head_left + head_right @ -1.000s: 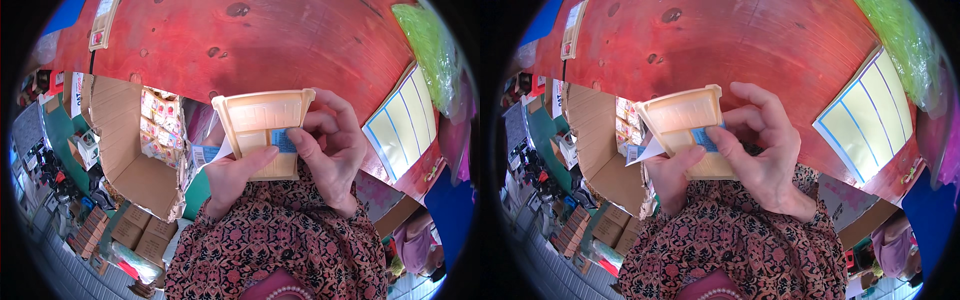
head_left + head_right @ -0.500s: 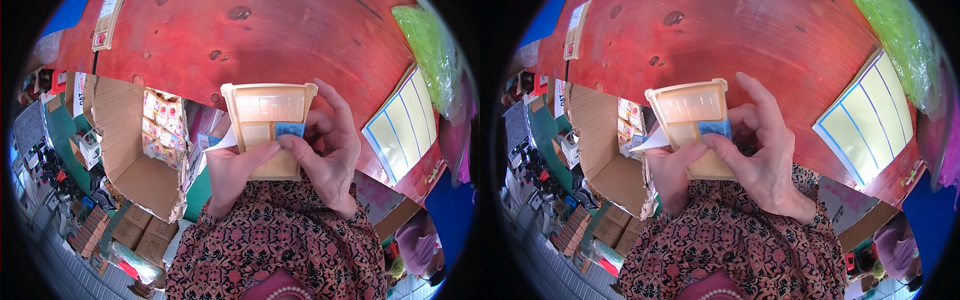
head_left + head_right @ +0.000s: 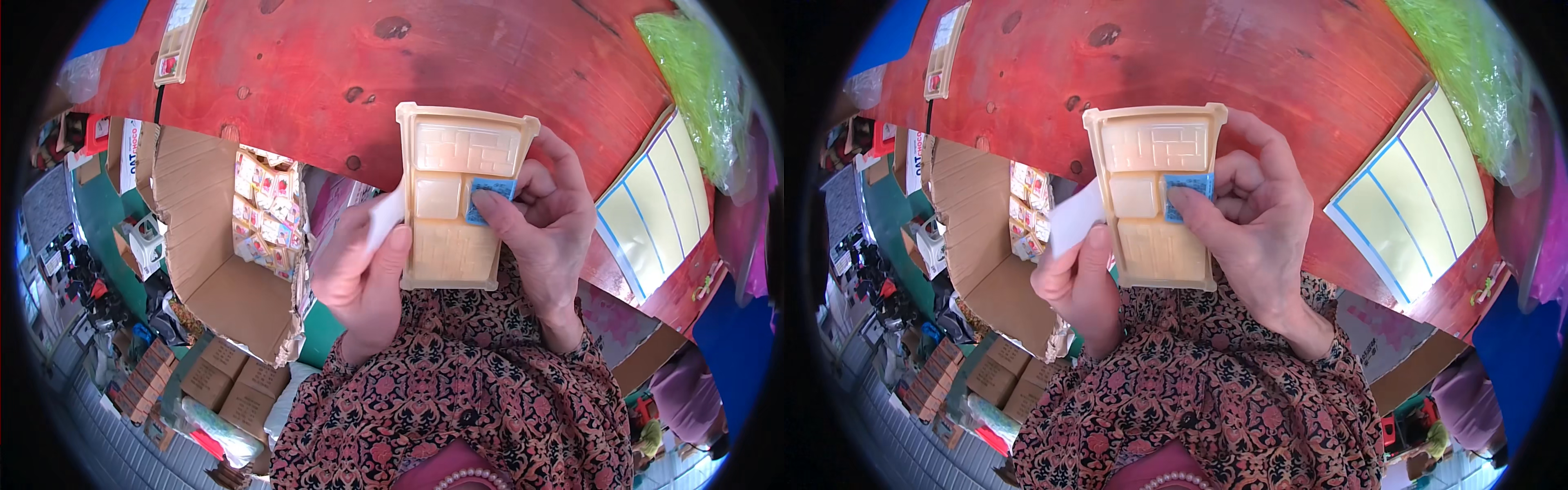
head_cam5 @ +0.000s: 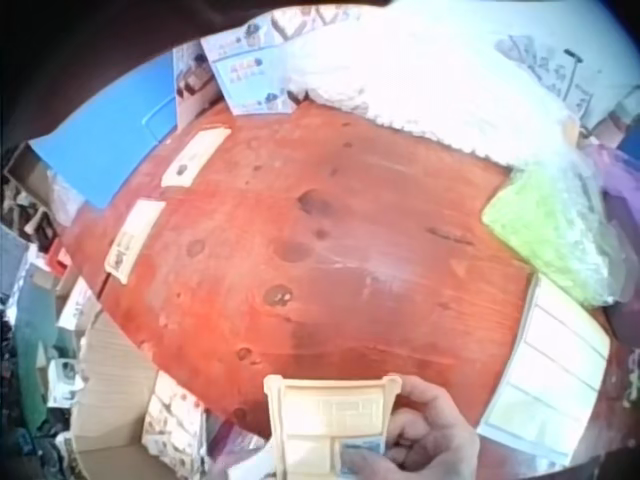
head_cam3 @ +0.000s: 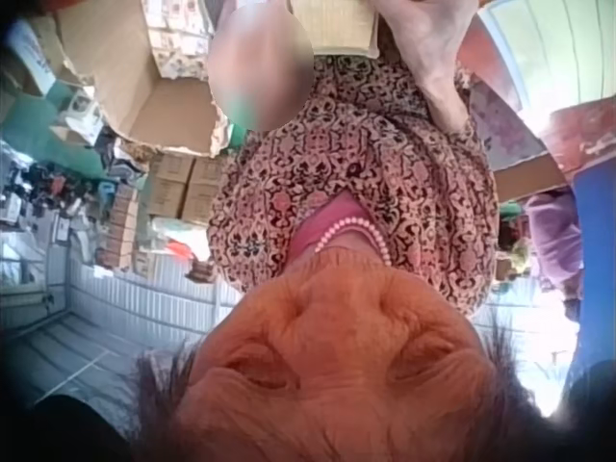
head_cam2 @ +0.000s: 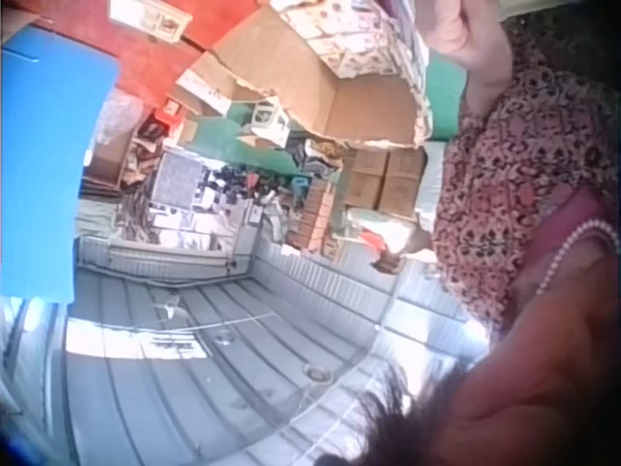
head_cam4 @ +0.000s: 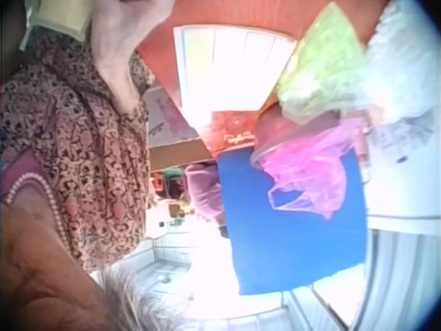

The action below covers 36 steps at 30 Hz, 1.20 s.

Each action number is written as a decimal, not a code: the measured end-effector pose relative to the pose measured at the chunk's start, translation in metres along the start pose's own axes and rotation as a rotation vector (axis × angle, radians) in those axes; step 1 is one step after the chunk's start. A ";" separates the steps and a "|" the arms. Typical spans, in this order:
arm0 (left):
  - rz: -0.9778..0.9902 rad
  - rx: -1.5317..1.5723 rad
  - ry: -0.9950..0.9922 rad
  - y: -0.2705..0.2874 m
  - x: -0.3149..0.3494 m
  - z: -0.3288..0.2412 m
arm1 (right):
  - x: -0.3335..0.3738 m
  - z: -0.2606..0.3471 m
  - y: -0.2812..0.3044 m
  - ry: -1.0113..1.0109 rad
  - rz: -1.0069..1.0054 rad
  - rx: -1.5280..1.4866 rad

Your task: Peeling stickers from a sheet and applying them to small plastic trays containing white cubes.

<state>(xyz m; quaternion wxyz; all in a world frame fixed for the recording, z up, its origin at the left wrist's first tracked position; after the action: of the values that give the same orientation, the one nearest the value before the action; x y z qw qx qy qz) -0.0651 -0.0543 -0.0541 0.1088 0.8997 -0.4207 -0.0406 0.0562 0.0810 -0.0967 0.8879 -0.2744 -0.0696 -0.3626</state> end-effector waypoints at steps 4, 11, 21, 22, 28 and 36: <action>0.014 -0.306 -0.215 -0.007 -0.003 -0.026 | 0.000 -0.002 -0.002 0.002 0.004 0.022; 0.069 -0.369 -0.222 -0.014 -0.006 -0.029 | 0.000 -0.001 -0.005 0.046 -0.004 0.025; 0.107 -0.450 -0.347 -0.027 -0.012 -0.034 | 0.000 0.000 -0.003 0.094 0.021 -0.037; 0.108 -0.450 -0.347 -0.028 -0.012 -0.034 | 0.000 0.000 -0.003 0.093 0.028 -0.053; 0.141 -0.420 -0.352 -0.035 -0.015 -0.036 | 0.000 0.000 -0.001 0.090 0.031 -0.090; 0.178 -0.384 -0.354 -0.041 -0.020 -0.034 | -0.001 -0.001 -0.001 0.084 0.025 -0.141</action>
<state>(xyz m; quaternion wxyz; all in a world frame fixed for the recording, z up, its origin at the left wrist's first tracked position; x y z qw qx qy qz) -0.0420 -0.0080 -0.0306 0.2053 0.8011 -0.4950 -0.2666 0.0542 0.0802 -0.0978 0.8729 -0.3218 -0.0032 -0.3668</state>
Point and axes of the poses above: each hand's wrist, its own x-axis away from the middle knuckle, its own y-axis out of the back of the hand, z = x × y, the point moved 10 cm from there along -x, towards the middle knuckle, and after that the axes turned 14 degrees about z, right-handed, at the moved point
